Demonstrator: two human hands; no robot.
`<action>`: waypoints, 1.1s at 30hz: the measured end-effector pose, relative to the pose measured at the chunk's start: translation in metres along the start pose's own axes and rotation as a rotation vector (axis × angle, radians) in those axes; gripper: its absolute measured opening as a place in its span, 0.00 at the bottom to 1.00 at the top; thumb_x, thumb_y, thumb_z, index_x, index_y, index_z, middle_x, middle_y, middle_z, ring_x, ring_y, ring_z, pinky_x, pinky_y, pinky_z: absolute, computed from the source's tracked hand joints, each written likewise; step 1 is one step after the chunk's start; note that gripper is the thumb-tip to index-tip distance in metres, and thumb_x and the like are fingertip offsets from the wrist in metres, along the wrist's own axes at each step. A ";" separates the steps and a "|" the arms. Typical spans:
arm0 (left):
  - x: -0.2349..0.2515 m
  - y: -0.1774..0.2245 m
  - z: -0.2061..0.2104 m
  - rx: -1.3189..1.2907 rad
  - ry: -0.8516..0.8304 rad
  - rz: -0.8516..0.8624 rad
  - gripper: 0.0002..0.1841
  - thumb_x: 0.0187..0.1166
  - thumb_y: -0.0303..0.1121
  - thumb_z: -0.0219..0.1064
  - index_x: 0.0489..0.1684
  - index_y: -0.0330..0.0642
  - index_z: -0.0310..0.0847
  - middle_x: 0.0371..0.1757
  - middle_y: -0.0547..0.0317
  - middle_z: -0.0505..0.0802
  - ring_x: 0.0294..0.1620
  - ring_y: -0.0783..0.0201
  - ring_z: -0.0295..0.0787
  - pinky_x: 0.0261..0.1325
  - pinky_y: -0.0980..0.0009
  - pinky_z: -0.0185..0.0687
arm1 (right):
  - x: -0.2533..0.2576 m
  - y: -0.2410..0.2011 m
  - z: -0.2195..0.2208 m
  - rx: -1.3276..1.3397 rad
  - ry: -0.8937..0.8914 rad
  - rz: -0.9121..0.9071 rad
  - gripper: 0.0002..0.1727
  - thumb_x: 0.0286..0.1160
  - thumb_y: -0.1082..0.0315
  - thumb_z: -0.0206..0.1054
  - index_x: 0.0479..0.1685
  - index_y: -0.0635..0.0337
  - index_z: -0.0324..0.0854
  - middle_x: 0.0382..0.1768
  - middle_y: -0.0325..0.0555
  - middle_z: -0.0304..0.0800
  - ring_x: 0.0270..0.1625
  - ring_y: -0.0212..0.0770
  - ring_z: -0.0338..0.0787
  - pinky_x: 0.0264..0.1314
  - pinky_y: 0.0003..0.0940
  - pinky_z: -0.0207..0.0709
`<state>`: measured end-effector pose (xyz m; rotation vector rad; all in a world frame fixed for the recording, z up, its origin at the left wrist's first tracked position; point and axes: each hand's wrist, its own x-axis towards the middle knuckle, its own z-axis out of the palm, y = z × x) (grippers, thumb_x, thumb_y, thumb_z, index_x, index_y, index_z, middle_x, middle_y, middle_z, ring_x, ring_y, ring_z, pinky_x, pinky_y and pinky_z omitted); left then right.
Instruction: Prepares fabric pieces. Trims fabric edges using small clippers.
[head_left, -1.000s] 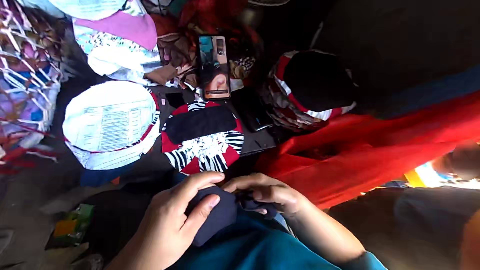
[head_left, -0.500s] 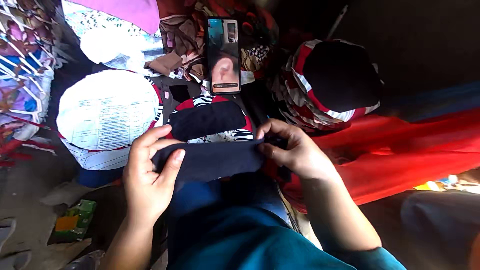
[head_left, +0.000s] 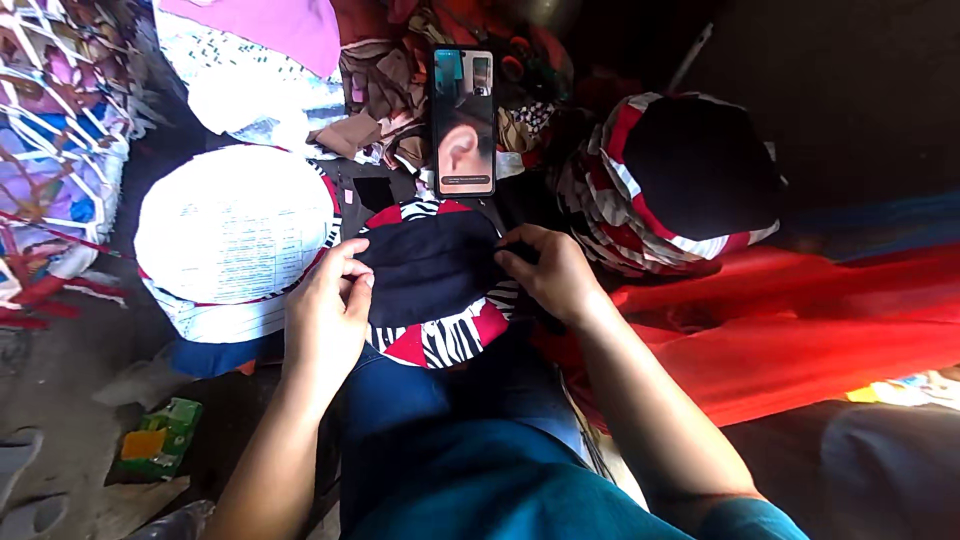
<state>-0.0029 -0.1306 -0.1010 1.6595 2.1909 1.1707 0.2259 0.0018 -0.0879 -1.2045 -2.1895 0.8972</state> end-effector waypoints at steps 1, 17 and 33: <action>0.000 0.000 -0.002 -0.006 0.006 0.014 0.17 0.84 0.26 0.62 0.70 0.37 0.79 0.46 0.53 0.92 0.34 0.71 0.85 0.39 0.74 0.81 | 0.000 -0.001 -0.001 0.015 0.004 -0.003 0.05 0.80 0.68 0.70 0.46 0.58 0.88 0.35 0.44 0.90 0.31 0.34 0.85 0.35 0.36 0.78; -0.011 0.005 -0.039 -0.126 0.288 0.456 0.15 0.82 0.30 0.65 0.63 0.36 0.81 0.65 0.55 0.83 0.60 0.74 0.81 0.63 0.78 0.77 | -0.022 -0.030 -0.027 0.318 0.092 -0.322 0.07 0.71 0.78 0.66 0.43 0.58 0.81 0.33 0.34 0.85 0.22 0.19 0.76 0.21 0.12 0.69; -0.036 0.001 -0.036 -0.741 0.055 0.201 0.08 0.81 0.34 0.66 0.48 0.65 0.84 0.49 0.81 0.92 0.52 0.79 0.89 0.58 0.80 0.85 | -0.044 -0.015 -0.028 0.274 0.053 -0.334 0.07 0.67 0.73 0.73 0.42 0.59 0.88 0.40 0.32 0.89 0.37 0.15 0.84 0.40 0.10 0.79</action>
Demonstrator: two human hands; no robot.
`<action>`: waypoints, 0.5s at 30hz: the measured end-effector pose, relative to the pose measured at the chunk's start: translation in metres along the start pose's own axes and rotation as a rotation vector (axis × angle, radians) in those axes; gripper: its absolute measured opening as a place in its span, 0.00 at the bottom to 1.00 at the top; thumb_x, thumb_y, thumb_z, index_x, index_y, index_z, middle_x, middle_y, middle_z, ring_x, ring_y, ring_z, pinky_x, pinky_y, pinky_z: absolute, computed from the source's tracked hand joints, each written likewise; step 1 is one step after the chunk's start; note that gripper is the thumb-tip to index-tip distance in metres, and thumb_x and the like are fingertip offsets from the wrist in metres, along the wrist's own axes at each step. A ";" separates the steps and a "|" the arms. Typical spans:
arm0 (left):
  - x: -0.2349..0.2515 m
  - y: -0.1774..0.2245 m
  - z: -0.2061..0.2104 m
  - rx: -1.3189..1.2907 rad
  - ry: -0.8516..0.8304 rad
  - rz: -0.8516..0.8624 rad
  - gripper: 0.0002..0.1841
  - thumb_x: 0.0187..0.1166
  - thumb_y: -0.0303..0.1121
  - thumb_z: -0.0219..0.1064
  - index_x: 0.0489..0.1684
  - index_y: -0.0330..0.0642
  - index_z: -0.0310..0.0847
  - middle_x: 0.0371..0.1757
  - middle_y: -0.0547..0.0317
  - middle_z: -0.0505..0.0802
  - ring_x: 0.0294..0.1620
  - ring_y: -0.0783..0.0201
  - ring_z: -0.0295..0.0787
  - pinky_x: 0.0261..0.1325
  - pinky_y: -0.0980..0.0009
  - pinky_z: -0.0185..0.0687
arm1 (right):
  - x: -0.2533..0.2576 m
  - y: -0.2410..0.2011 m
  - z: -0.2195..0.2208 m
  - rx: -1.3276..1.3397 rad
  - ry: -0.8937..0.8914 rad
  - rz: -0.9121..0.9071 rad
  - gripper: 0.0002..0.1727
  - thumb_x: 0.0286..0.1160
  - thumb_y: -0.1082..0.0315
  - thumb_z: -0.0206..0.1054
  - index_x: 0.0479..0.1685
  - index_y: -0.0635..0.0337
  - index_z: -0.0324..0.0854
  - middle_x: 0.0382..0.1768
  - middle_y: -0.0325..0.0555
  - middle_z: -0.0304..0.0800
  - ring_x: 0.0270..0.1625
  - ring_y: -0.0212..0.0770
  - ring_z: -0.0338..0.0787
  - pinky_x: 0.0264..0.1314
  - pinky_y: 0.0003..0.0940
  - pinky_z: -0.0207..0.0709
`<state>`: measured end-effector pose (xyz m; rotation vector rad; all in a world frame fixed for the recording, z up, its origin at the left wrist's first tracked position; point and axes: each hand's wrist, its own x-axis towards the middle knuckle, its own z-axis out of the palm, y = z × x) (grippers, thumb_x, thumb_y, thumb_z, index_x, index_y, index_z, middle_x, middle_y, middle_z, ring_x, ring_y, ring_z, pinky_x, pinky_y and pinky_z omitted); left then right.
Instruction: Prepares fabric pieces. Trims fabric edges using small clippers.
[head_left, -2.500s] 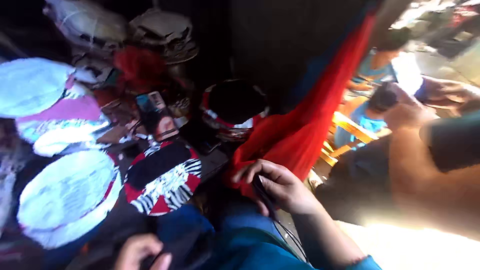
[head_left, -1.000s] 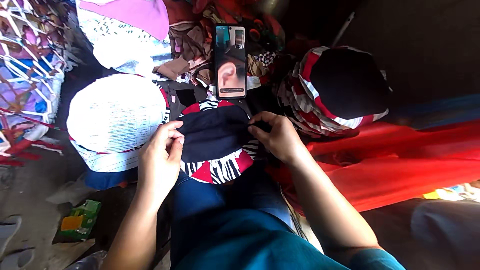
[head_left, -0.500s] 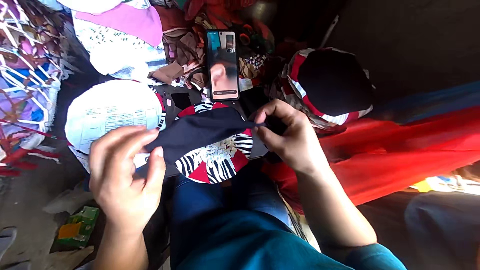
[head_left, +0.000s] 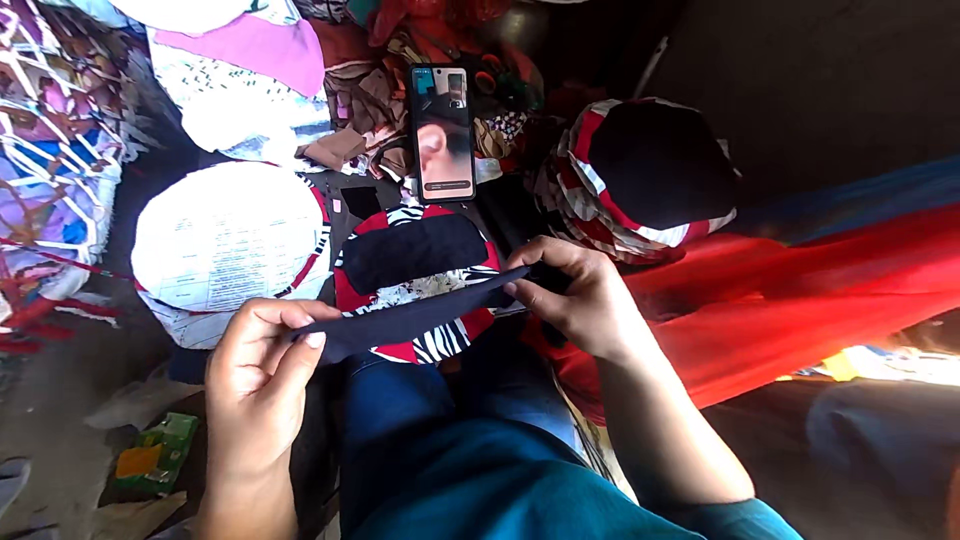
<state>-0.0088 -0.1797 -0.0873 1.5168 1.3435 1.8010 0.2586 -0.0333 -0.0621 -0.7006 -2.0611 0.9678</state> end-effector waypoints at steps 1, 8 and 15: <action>0.000 0.000 0.002 0.006 0.018 -0.014 0.09 0.80 0.34 0.67 0.49 0.66 0.84 0.45 0.85 0.91 0.48 0.83 0.88 0.55 0.83 0.84 | 0.001 0.000 -0.001 0.006 -0.004 0.018 0.06 0.67 0.73 0.73 0.41 0.59 0.88 0.39 0.31 0.90 0.36 0.14 0.83 0.39 0.09 0.78; 0.019 -0.029 0.020 0.625 0.054 -0.252 0.12 0.80 0.26 0.65 0.58 0.31 0.79 0.40 0.52 0.89 0.34 0.70 0.84 0.41 0.71 0.82 | 0.027 0.021 0.021 -0.276 0.007 0.291 0.07 0.77 0.69 0.72 0.49 0.60 0.89 0.35 0.48 0.92 0.30 0.39 0.88 0.33 0.40 0.82; 0.024 -0.034 0.029 0.819 0.010 -0.243 0.09 0.85 0.28 0.62 0.54 0.32 0.83 0.38 0.46 0.91 0.33 0.59 0.87 0.40 0.61 0.82 | 0.032 0.031 0.032 -0.413 -0.013 0.365 0.10 0.84 0.67 0.65 0.52 0.59 0.90 0.41 0.53 0.94 0.40 0.50 0.92 0.42 0.53 0.83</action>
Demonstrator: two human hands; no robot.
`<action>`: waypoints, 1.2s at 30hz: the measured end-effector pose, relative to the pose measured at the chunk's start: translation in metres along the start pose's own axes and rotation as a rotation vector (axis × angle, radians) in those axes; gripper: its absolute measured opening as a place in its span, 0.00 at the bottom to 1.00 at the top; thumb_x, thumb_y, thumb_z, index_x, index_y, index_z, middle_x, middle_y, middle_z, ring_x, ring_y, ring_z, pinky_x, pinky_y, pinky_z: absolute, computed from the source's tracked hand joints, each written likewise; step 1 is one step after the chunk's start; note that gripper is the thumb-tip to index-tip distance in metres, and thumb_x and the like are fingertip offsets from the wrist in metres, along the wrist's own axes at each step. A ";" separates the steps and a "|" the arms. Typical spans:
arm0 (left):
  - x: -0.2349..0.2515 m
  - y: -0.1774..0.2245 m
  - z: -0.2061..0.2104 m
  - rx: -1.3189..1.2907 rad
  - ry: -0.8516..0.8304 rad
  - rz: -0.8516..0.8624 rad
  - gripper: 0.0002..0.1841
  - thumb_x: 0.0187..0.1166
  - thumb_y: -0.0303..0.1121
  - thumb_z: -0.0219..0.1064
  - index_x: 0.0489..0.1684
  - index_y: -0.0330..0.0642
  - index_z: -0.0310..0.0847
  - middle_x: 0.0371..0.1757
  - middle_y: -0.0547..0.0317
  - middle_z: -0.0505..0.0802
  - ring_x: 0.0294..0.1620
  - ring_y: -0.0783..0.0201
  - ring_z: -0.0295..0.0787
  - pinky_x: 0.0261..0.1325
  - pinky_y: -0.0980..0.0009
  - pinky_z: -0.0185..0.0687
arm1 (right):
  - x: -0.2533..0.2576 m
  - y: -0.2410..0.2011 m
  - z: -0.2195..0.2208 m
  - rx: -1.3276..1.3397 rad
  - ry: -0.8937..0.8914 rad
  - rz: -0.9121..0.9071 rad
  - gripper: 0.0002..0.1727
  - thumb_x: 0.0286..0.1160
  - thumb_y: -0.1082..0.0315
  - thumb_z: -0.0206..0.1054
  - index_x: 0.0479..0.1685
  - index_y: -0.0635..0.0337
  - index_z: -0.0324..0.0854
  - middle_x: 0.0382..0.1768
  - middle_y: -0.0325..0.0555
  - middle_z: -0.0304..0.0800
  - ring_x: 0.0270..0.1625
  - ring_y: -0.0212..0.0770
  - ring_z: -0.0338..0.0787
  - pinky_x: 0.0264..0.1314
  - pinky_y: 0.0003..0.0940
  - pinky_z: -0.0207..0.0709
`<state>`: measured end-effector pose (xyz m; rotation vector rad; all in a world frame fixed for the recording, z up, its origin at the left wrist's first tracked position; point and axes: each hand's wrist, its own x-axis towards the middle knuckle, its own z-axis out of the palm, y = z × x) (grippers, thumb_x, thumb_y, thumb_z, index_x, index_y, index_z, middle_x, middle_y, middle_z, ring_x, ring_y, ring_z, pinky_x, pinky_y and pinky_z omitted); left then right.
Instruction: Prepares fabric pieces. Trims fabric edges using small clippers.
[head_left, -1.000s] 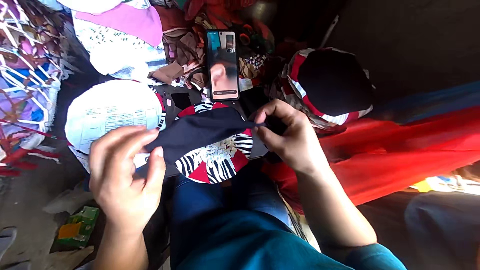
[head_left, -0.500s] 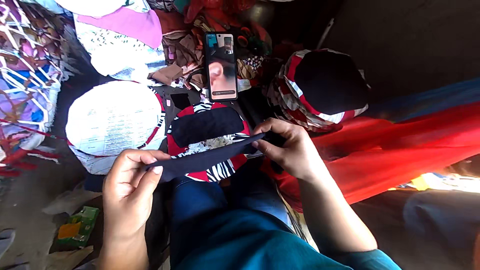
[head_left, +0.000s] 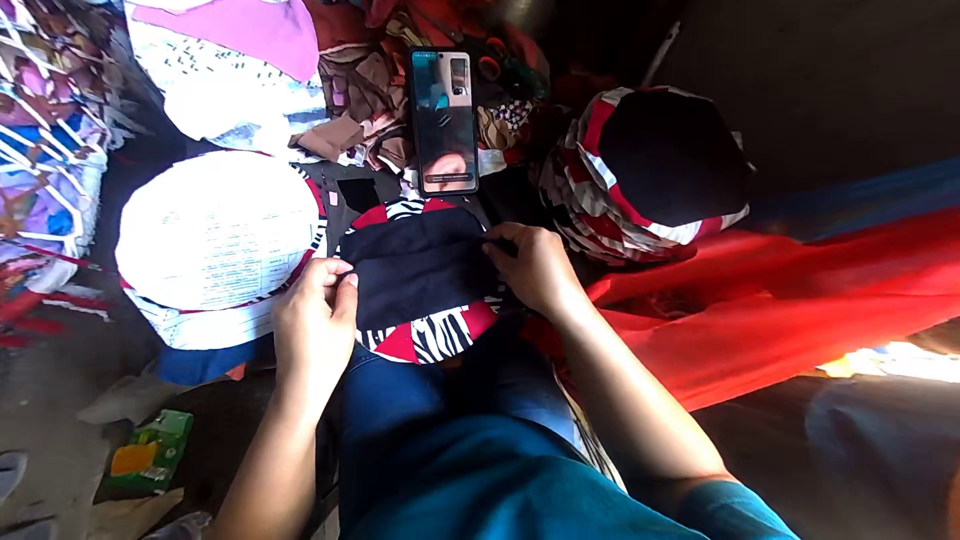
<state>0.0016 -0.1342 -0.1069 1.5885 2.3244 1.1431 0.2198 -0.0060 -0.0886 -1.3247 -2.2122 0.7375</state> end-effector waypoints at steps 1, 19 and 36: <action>0.000 -0.001 0.000 -0.002 0.001 -0.002 0.09 0.85 0.28 0.62 0.53 0.32 0.83 0.37 0.46 0.90 0.32 0.60 0.86 0.39 0.62 0.81 | 0.000 0.000 0.000 0.001 0.009 -0.002 0.10 0.84 0.67 0.65 0.52 0.59 0.90 0.41 0.53 0.94 0.41 0.50 0.92 0.43 0.53 0.82; 0.013 -0.004 -0.001 0.116 -0.064 -0.038 0.14 0.90 0.29 0.55 0.58 0.32 0.84 0.42 0.39 0.92 0.37 0.46 0.89 0.43 0.46 0.82 | 0.018 0.000 -0.011 -0.041 -0.070 0.082 0.14 0.87 0.72 0.58 0.59 0.60 0.88 0.43 0.49 0.94 0.37 0.43 0.92 0.45 0.44 0.85; 0.015 -0.001 -0.009 0.143 -0.040 0.030 0.15 0.87 0.24 0.54 0.55 0.37 0.89 0.52 0.41 0.91 0.48 0.47 0.89 0.51 0.48 0.82 | 0.017 0.000 0.012 -0.262 0.035 -0.034 0.10 0.78 0.70 0.67 0.52 0.57 0.91 0.48 0.56 0.91 0.46 0.58 0.92 0.44 0.58 0.83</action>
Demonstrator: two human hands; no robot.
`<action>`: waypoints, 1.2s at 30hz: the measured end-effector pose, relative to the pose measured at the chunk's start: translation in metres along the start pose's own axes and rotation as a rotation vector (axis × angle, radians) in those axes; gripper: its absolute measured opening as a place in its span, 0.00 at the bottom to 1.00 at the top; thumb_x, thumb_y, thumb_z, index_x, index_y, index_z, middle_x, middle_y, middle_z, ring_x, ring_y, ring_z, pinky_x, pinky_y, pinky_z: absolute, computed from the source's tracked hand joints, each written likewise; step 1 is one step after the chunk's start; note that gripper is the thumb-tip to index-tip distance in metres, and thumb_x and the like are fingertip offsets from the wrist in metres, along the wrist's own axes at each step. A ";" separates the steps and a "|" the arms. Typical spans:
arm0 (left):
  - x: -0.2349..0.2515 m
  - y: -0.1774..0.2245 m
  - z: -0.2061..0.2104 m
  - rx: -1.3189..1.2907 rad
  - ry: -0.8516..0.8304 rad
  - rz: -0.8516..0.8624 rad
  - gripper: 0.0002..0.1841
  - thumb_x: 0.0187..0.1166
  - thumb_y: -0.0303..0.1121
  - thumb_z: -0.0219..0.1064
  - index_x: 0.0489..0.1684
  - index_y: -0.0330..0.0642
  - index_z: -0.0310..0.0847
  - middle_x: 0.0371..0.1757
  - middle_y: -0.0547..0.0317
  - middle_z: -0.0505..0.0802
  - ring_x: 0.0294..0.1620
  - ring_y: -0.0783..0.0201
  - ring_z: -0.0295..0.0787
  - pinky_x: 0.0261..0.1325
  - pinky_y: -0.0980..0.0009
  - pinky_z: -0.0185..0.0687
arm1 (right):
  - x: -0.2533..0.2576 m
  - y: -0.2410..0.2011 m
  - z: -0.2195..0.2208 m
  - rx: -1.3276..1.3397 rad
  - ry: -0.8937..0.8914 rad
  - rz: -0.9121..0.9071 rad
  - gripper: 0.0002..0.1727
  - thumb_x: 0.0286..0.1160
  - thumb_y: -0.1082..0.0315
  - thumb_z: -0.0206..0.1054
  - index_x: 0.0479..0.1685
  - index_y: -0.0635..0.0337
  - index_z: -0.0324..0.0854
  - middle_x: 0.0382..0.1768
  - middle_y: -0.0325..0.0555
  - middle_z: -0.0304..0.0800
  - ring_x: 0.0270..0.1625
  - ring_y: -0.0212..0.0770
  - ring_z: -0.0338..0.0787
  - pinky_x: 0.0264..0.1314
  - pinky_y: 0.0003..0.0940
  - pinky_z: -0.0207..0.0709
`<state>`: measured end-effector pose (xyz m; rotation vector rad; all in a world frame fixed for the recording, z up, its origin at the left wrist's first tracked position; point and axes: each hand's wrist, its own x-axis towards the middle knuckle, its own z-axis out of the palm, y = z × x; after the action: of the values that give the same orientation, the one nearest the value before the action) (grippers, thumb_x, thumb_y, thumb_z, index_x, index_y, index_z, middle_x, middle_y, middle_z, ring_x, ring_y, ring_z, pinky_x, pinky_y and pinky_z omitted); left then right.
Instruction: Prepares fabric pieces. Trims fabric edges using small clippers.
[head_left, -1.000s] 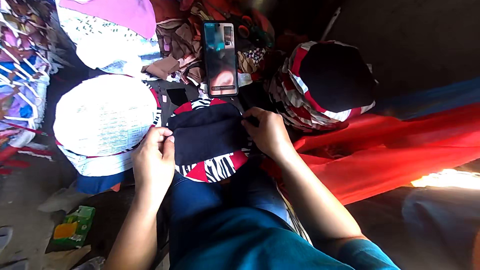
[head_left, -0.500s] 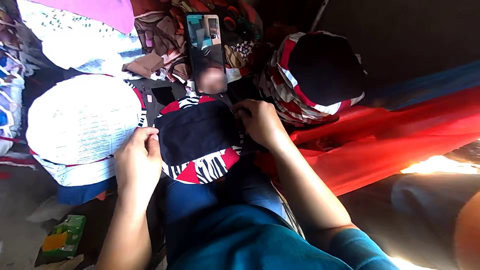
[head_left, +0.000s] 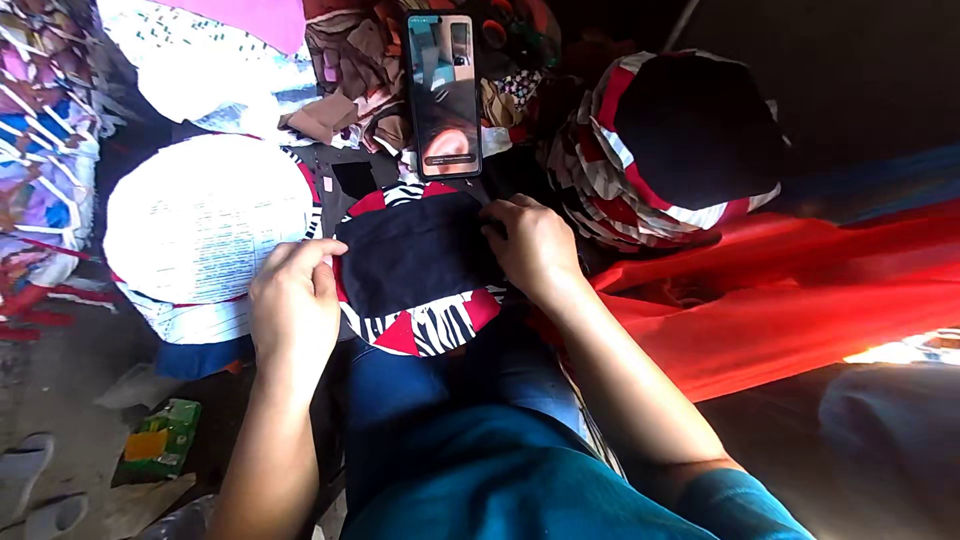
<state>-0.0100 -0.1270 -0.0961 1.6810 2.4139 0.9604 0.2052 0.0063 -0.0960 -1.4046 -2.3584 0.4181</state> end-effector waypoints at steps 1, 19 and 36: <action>-0.001 0.001 0.001 0.018 -0.015 0.030 0.16 0.85 0.21 0.54 0.52 0.38 0.91 0.55 0.40 0.91 0.54 0.43 0.89 0.55 0.44 0.81 | 0.000 0.000 0.000 -0.008 -0.002 -0.001 0.10 0.78 0.70 0.66 0.52 0.57 0.91 0.49 0.56 0.90 0.46 0.58 0.92 0.43 0.59 0.83; -0.099 0.034 0.024 -1.159 -0.679 0.284 0.40 0.69 0.51 0.78 0.83 0.50 0.69 0.73 0.80 0.85 0.73 0.84 0.78 0.77 0.78 0.76 | -0.109 -0.039 -0.026 0.782 -0.340 -0.627 0.16 0.70 0.82 0.56 0.54 0.72 0.83 0.50 0.57 0.88 0.58 0.43 0.87 0.64 0.31 0.80; -0.055 0.002 0.005 0.060 0.078 0.281 0.17 0.84 0.29 0.55 0.56 0.36 0.90 0.56 0.36 0.91 0.58 0.33 0.85 0.58 0.39 0.77 | -0.129 0.001 -0.012 0.606 0.036 -0.451 0.16 0.77 0.80 0.53 0.53 0.70 0.85 0.45 0.50 0.92 0.47 0.30 0.88 0.55 0.18 0.80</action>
<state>0.0156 -0.1721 -0.1157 2.0833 2.3154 1.0107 0.2677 -0.1067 -0.1058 -0.5857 -2.1586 0.8651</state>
